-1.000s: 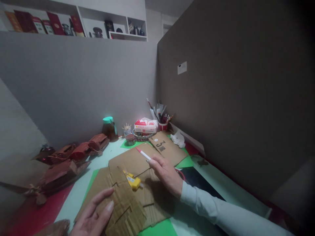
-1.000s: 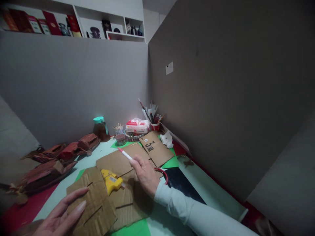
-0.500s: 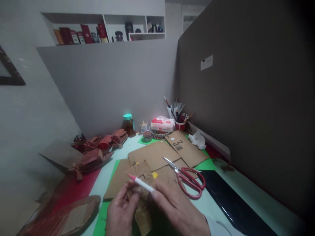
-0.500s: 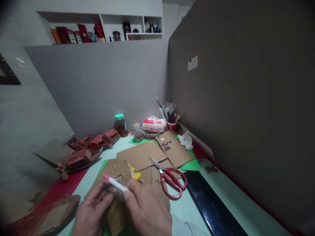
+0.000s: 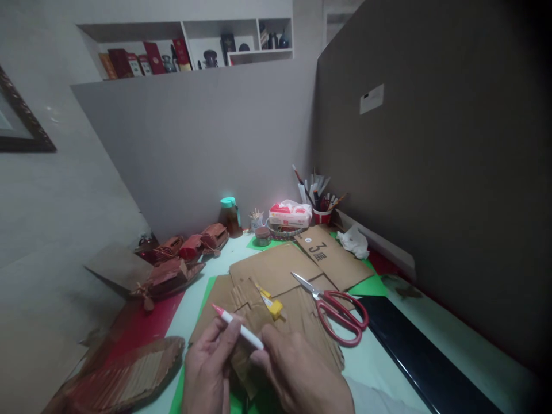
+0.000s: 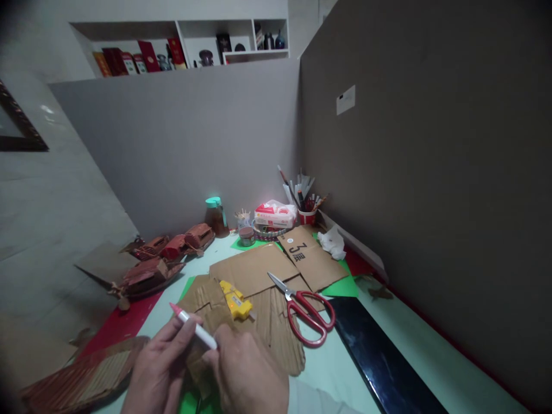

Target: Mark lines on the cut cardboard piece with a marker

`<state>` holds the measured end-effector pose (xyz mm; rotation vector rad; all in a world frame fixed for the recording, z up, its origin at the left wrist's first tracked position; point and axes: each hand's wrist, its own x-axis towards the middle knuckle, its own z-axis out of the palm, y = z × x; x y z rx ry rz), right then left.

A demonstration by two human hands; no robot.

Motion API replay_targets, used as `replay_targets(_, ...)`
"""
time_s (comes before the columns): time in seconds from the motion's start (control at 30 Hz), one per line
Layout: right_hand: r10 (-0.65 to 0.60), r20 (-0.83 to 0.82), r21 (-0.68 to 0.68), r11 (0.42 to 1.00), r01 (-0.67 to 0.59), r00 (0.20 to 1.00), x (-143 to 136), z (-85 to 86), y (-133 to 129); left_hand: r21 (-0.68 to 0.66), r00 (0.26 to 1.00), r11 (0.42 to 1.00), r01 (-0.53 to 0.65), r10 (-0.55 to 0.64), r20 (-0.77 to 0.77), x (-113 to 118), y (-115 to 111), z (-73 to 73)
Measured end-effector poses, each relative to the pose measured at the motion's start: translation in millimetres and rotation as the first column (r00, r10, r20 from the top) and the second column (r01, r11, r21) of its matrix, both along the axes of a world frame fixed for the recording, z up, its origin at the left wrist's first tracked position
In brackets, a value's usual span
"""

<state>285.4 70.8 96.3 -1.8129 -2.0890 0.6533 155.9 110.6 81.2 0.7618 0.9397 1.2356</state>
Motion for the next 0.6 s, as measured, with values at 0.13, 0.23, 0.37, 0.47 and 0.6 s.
replay_targets(0.13,-0.017,-0.015,-0.008,1.0,0.017,1.0,2,-4.7,-3,-0.029,1.0,0.999,0.019,-0.019,0.015,-3,-2,1.1)
replay_targets(0.23,-0.02,-0.044,-0.021,1.0,0.019,0.999,1,-8.9,-5,-0.044,0.999,0.998,0.042,-0.04,0.029,-3,-3,-1.0)
replay_targets(0.37,-0.062,-0.078,-0.017,0.998,0.061,0.995,0,-16.4,-10,-0.045,0.996,0.997,0.063,-0.06,0.063,-1,-4,-3.9)
replay_targets(0.47,-0.068,-0.133,0.017,0.997,0.071,0.989,2,-19.6,-14,-0.061,0.995,0.996,0.072,-0.068,0.067,-1,-7,-5.0)
replay_targets(0.6,0.004,-0.253,0.042,0.999,0.006,0.968,5,-20.5,-19,-0.089,0.993,0.99,0.107,-0.102,0.057,-6,-9,-5.4)
